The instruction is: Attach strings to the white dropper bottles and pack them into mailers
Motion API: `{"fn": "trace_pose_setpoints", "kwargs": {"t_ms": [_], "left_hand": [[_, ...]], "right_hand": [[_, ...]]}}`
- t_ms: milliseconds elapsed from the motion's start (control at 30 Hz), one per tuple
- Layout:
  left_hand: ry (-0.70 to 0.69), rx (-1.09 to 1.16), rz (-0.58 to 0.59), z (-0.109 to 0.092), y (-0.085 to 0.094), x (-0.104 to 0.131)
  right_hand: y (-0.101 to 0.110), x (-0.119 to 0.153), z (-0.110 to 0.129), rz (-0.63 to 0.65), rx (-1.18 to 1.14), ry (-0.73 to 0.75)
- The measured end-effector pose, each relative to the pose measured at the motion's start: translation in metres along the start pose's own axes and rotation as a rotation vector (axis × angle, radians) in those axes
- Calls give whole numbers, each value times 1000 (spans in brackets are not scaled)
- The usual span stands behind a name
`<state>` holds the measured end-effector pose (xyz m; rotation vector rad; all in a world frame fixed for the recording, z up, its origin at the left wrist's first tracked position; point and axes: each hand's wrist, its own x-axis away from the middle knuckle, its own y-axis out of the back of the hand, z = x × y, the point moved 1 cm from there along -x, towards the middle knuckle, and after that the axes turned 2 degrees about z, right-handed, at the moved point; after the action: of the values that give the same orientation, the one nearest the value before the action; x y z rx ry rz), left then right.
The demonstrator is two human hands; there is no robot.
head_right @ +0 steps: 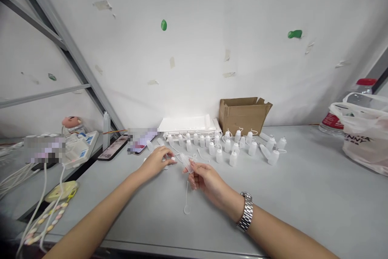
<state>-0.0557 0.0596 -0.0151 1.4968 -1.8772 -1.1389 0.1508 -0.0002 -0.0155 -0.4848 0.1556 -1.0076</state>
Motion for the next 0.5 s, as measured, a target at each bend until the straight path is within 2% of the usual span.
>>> {"fn": "trace_pose_setpoints", "kwargs": {"t_ms": [133, 300, 400, 500], "left_hand": [[4, 65, -33, 4, 2, -1], [18, 219, -131, 4, 6, -1], [28, 366, -153, -1, 8, 0], [13, 574, -126, -13, 8, 5]], "right_hand": [[-1, 1, 2, -6, 7, -2], [-1, 2, 2, -6, 3, 5], [0, 2, 2, -6, 16, 16], [1, 0, 1, -25, 78, 26]]}}
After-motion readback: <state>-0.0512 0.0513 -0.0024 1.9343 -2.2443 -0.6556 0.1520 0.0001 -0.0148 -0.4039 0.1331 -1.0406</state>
